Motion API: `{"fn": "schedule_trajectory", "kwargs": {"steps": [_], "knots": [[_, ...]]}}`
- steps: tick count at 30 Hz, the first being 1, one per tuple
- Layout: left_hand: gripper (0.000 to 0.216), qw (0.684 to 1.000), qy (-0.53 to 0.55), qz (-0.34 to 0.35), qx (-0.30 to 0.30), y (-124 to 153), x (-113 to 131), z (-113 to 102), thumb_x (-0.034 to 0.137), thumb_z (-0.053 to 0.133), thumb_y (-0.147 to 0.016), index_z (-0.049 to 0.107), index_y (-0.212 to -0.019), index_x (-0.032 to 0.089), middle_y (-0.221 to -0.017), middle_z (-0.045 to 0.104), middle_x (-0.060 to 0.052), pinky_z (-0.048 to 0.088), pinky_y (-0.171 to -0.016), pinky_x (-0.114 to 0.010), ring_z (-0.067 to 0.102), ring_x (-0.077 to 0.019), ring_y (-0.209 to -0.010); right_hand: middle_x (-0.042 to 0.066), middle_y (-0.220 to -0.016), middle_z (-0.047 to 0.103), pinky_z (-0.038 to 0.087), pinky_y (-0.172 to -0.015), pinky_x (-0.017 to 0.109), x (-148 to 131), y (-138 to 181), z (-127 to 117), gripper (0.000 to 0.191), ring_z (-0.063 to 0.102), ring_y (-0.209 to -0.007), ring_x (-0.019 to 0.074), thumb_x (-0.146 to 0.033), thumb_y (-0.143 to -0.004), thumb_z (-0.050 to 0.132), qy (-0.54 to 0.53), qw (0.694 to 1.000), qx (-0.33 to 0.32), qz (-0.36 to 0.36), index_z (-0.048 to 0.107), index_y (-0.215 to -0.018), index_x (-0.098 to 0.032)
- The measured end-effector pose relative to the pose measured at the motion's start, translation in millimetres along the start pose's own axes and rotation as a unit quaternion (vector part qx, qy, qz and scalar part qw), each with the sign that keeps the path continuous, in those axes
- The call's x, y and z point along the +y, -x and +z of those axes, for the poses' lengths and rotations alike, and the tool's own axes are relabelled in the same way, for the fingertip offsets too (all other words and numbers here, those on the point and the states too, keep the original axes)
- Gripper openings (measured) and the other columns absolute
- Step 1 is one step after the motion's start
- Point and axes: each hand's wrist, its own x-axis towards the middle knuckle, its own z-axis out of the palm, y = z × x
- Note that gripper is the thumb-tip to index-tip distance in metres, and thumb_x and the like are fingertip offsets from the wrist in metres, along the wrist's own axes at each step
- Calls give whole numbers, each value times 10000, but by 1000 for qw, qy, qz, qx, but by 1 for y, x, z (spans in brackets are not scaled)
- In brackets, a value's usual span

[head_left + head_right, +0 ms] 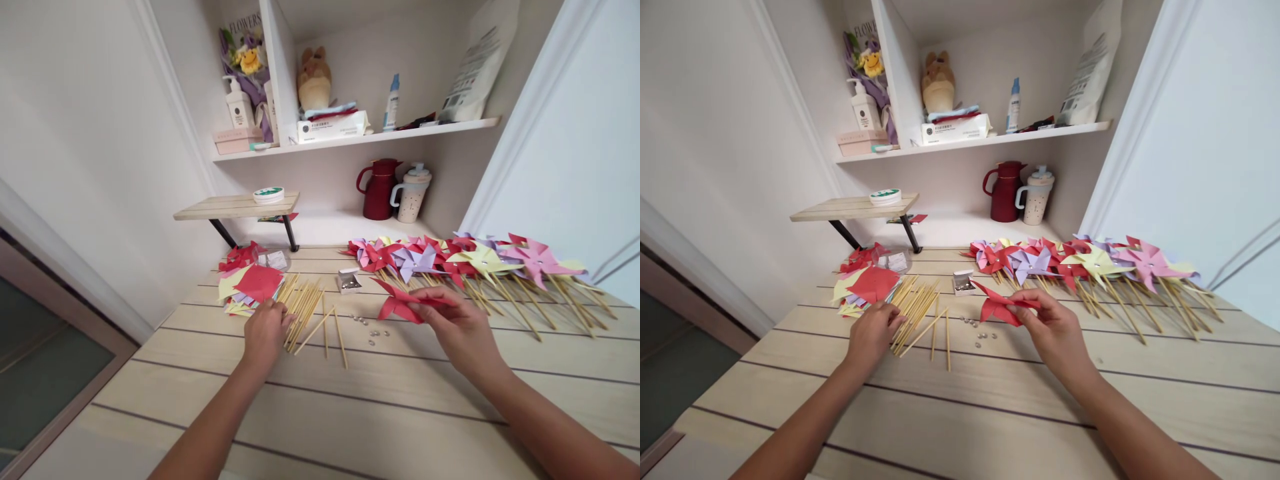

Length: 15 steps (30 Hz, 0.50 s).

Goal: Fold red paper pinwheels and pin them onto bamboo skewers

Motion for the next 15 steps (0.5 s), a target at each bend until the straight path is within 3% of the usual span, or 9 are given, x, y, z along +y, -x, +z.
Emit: {"fn": "schedule_trajectory", "kwargs": {"steps": [6, 12, 15], "knots": [[188, 1000, 3, -28, -1, -2, 2, 0, 330, 569, -934, 689, -884, 193, -975, 695, -84, 414, -720, -298, 643, -229, -929, 27, -763, 686, 505, -576, 290, 1, -1, 1, 156, 612, -641, 177, -388, -808, 719, -2, 1000, -9, 5, 712, -870, -245], [263, 1000, 9, -27, 10, 3, 0, 2, 293, 576, -932, 623, -1186, 243, -1170, 649, -75, 424, -732, -280, 638, -212, -973, 41, -763, 700, 508, -565, 300, -1, -2, 2, 174, 611, -638, 186, -404, -802, 721, -6, 1000, -23, -3, 714, -858, -240], [187, 1000, 9, -5, 12, 4, 0, 3, 322, 567, -943, 677, -1079, 254, -1165, 618, -66, 421, -726, -272, 632, -201, -953, 36, -739, 690, 499, -562, 304, -2, -2, 3, 184, 594, -622, 184, -418, -806, 714, 1, 999, -32, -1, 709, -854, -241]]}}
